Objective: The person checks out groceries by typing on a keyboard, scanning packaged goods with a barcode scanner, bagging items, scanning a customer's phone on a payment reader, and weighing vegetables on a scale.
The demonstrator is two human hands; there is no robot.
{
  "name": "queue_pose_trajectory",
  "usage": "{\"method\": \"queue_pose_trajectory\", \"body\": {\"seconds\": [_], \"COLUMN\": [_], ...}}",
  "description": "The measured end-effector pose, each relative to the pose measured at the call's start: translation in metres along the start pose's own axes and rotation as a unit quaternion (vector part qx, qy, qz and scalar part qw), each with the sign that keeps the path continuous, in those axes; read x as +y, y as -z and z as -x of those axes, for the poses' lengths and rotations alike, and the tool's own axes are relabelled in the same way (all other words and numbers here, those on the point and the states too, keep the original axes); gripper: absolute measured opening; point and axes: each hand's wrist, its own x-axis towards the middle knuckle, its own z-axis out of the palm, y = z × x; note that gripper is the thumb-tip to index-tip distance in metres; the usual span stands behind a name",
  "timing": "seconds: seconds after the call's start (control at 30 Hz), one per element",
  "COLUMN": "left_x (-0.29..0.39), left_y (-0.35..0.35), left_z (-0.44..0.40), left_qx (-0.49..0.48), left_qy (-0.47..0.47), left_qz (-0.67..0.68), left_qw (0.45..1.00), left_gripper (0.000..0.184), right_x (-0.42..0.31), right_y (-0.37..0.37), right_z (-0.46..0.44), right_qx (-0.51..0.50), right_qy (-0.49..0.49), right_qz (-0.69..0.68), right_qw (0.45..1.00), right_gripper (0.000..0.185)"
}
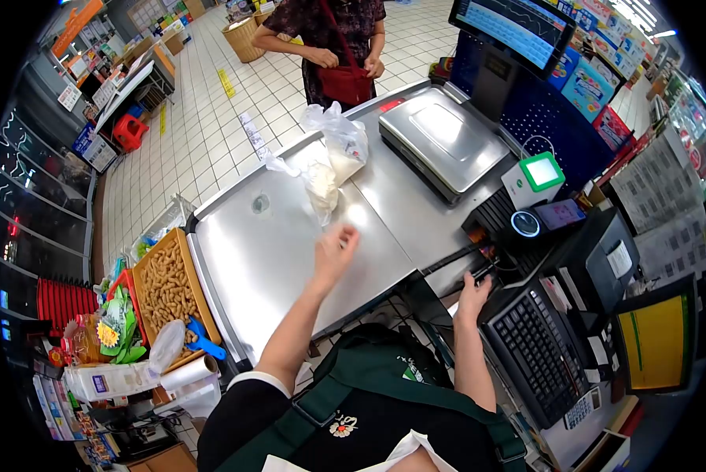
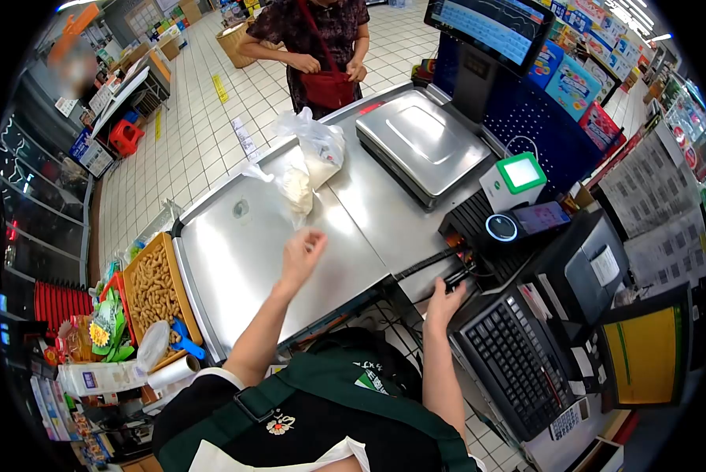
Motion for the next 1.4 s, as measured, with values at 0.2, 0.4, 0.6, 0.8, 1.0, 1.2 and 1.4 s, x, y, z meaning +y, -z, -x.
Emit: {"method": "queue_pose_trajectory", "body": {"seconds": [0.2, 0.4, 0.6, 0.8, 1.0, 1.2, 1.4], "left_x": [-0.039, -0.02, -0.013, 0.005, 0.023, 0.034, 0.05], "left_y": [-0.003, 0.019, 0.012, 0.005, 0.039, 0.053, 0.032], "left_z": [-0.151, -0.235, -0.248, -0.206, -0.15, -0.087, -0.03], "left_qx": [0.175, 0.251, 0.062, 0.018, -0.086, -0.166, -0.126], "left_qy": [-0.01, -0.191, -0.158, -0.17, -0.128, -0.049, 0.019], "left_qz": [0.065, -0.124, 0.038, 0.116, 0.119, 0.203, 0.233], "left_qw": [0.982, 0.941, 0.985, 0.978, 0.981, 0.964, 0.964], "left_gripper": [0.048, 0.035, 0.012, 0.01, 0.008, 0.007, 0.013], "right_x": [0.018, 0.007, -0.02, -0.029, -0.016, -0.078, -0.141], "right_y": [-0.013, -0.008, -0.029, -0.09, -0.143, -0.143, -0.141], "right_z": [-0.025, 0.025, 0.072, 0.016, -0.042, -0.006, 0.029], "right_qx": [0.073, 0.025, -0.074, -0.233, -0.196, -0.142, -0.432], "right_qy": [-0.036, -0.125, -0.055, -0.016, 0.042, 0.276, 0.063], "right_qz": [-0.013, -0.095, -0.018, 0.023, 0.204, 0.26, 0.033], "right_qw": [0.997, 0.987, 0.996, 0.972, 0.958, 0.914, 0.899], "right_gripper": [0.053, 0.021, 0.023, 0.034, 0.058, 0.06, 0.054]}}
